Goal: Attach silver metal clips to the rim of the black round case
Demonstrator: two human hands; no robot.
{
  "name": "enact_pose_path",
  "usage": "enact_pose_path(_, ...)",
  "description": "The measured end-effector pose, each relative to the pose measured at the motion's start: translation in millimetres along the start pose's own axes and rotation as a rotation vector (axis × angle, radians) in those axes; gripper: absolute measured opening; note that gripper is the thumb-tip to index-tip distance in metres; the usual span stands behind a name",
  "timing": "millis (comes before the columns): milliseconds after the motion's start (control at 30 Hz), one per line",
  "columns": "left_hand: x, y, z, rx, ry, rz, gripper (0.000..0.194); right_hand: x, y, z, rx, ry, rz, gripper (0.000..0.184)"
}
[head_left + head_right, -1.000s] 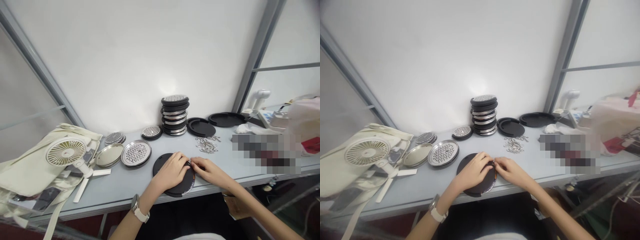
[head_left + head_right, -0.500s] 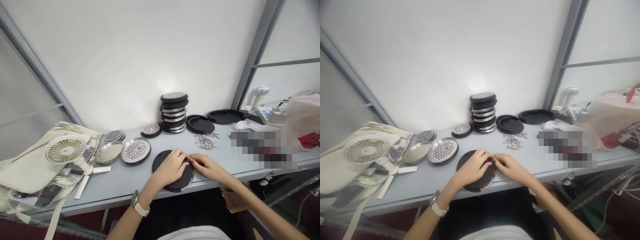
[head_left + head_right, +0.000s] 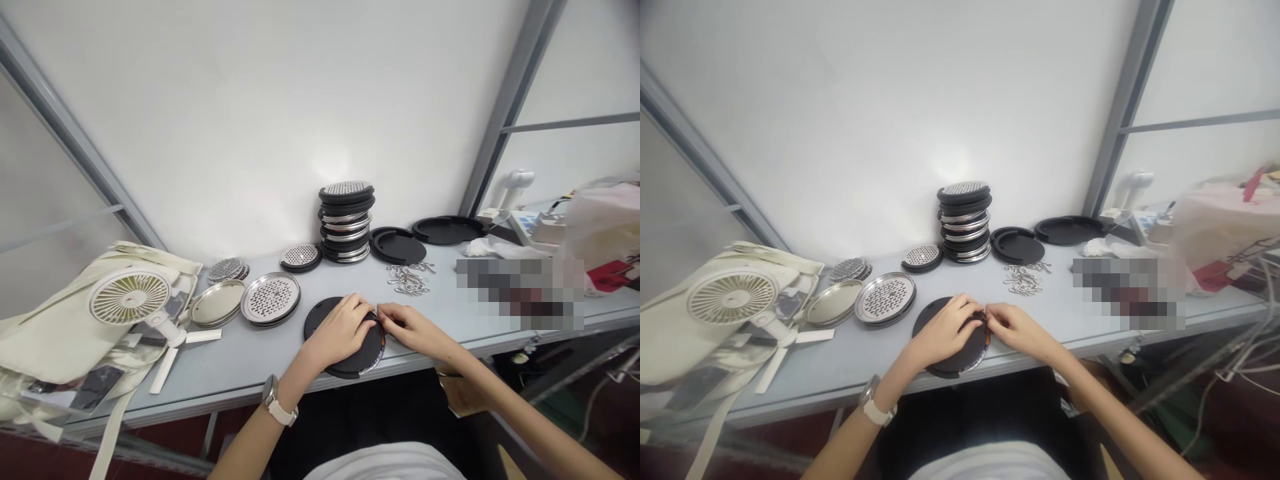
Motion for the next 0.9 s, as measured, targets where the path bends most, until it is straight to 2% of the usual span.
enact_pose_path(433,-1.5,-0.4,-1.7,0.013,-0.027,0.005,0.012,-0.1,0.1,0.4,0.015,0.031,0.017,0.033)
enact_pose_path(900,-2.3,-0.1,-1.7,0.000,-0.044,0.010,0.014,-0.5,0.9,-0.6,0.032,0.045,0.038,0.028)
Point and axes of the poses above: each hand's wrist, its own y-axis away from the middle knuckle, its own x-axis out of the back of the hand, z = x × y, the point moved 3 cm from there along -y, towards the middle knuckle
